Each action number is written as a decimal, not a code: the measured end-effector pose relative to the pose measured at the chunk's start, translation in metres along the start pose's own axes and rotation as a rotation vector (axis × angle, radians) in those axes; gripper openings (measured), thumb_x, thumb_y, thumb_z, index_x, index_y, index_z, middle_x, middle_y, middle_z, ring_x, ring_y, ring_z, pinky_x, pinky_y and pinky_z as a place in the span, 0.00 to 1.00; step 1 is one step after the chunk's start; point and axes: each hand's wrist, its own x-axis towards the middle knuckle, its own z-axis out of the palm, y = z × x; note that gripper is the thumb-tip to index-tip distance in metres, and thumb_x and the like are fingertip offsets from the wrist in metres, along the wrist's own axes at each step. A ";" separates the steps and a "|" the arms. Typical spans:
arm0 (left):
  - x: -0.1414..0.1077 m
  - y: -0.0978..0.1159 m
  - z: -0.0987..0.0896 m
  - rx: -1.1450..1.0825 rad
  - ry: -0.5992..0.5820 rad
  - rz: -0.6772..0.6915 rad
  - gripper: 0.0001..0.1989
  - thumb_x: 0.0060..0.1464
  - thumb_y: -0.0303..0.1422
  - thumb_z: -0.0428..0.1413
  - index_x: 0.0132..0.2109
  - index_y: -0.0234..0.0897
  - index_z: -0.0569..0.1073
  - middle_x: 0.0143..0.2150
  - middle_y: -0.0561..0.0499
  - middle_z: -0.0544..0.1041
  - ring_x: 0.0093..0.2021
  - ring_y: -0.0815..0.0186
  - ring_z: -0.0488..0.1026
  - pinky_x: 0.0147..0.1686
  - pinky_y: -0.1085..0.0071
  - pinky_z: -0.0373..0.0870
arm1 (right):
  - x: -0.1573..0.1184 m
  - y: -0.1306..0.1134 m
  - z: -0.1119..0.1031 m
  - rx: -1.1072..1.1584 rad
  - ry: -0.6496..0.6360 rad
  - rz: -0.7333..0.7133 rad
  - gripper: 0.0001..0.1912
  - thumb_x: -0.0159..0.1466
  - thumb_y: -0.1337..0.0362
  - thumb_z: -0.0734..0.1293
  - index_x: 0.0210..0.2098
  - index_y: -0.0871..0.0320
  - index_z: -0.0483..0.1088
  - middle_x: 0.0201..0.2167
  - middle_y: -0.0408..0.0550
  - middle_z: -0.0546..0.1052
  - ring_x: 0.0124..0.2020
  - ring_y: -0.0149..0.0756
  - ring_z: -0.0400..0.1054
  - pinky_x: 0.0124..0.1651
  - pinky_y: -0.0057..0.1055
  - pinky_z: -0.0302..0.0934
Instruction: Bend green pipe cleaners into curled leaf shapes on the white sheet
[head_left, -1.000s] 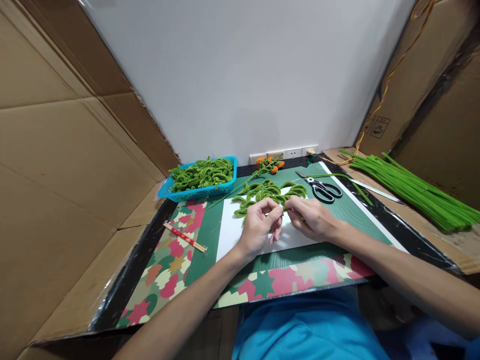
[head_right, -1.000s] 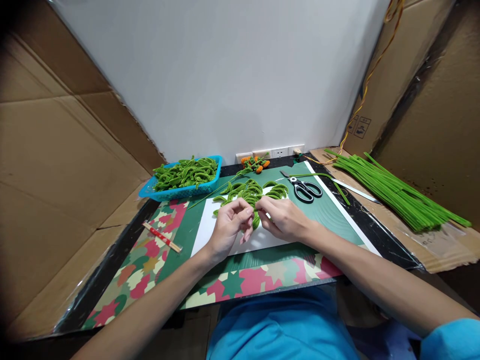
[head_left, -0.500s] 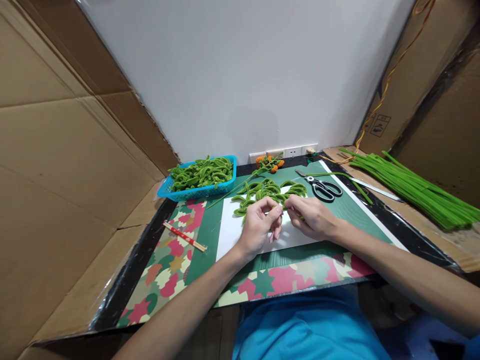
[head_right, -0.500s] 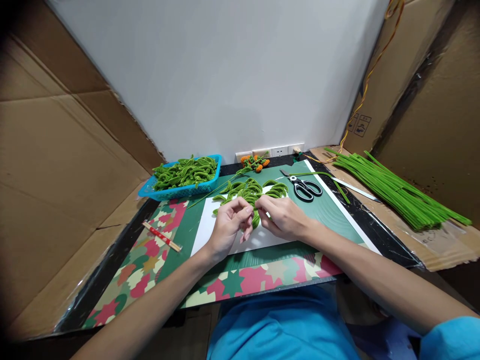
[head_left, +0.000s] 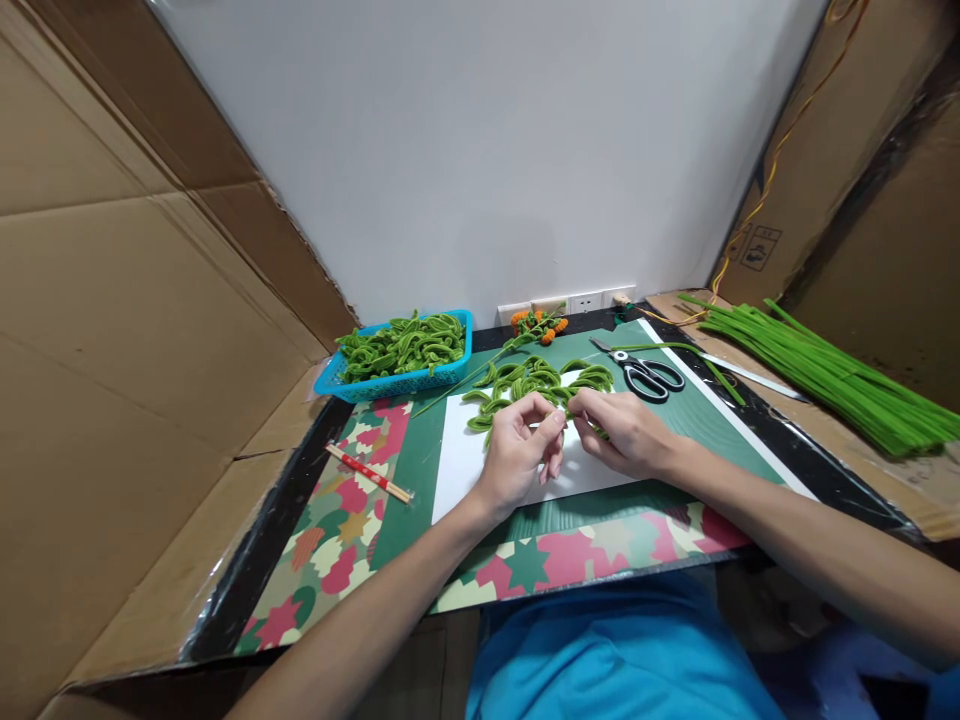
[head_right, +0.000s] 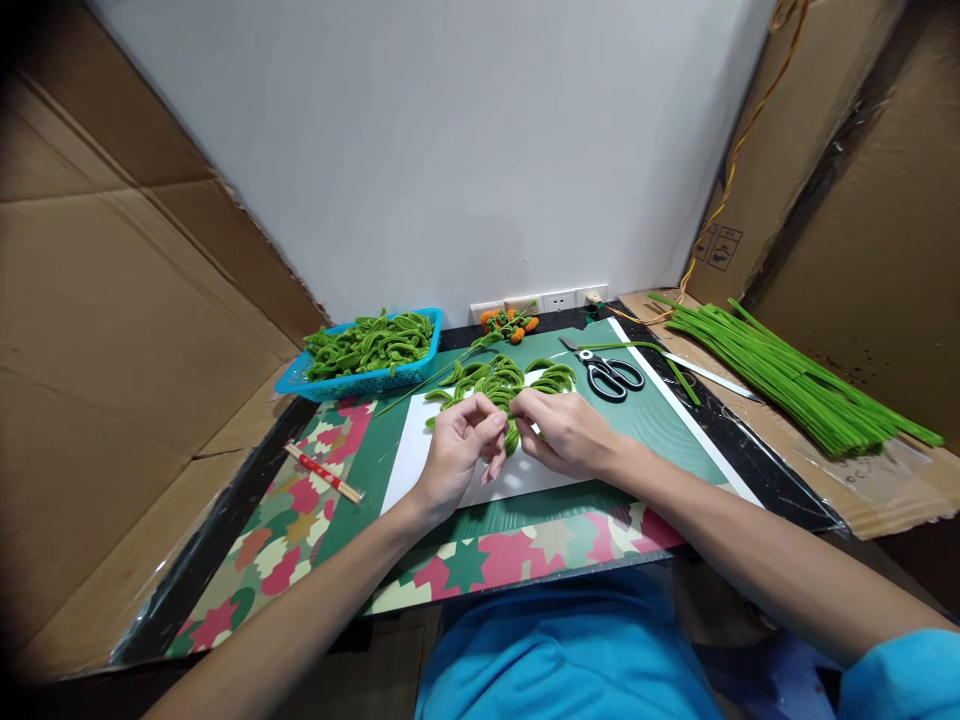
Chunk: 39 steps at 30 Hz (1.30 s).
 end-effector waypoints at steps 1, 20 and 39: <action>0.000 0.000 0.000 0.009 0.004 0.005 0.19 0.56 0.44 0.67 0.33 0.36 0.70 0.22 0.59 0.70 0.14 0.72 0.69 0.11 0.79 0.59 | 0.000 0.000 0.000 -0.007 0.005 0.003 0.06 0.70 0.72 0.59 0.41 0.55 0.62 0.28 0.42 0.70 0.24 0.32 0.61 0.28 0.28 0.53; -0.005 -0.004 0.003 0.124 0.021 0.052 0.17 0.61 0.43 0.64 0.34 0.36 0.70 0.23 0.57 0.72 0.16 0.74 0.67 0.14 0.79 0.61 | 0.004 -0.010 0.003 0.039 0.247 0.106 0.07 0.61 0.73 0.66 0.32 0.55 0.65 0.21 0.37 0.68 0.19 0.26 0.58 0.24 0.24 0.53; -0.001 0.002 0.001 0.033 -0.028 -0.022 0.19 0.57 0.46 0.66 0.35 0.35 0.71 0.23 0.57 0.72 0.15 0.73 0.69 0.11 0.80 0.60 | 0.002 0.001 -0.004 0.039 0.098 -0.046 0.04 0.73 0.70 0.63 0.43 0.57 0.68 0.28 0.43 0.74 0.24 0.30 0.63 0.28 0.28 0.55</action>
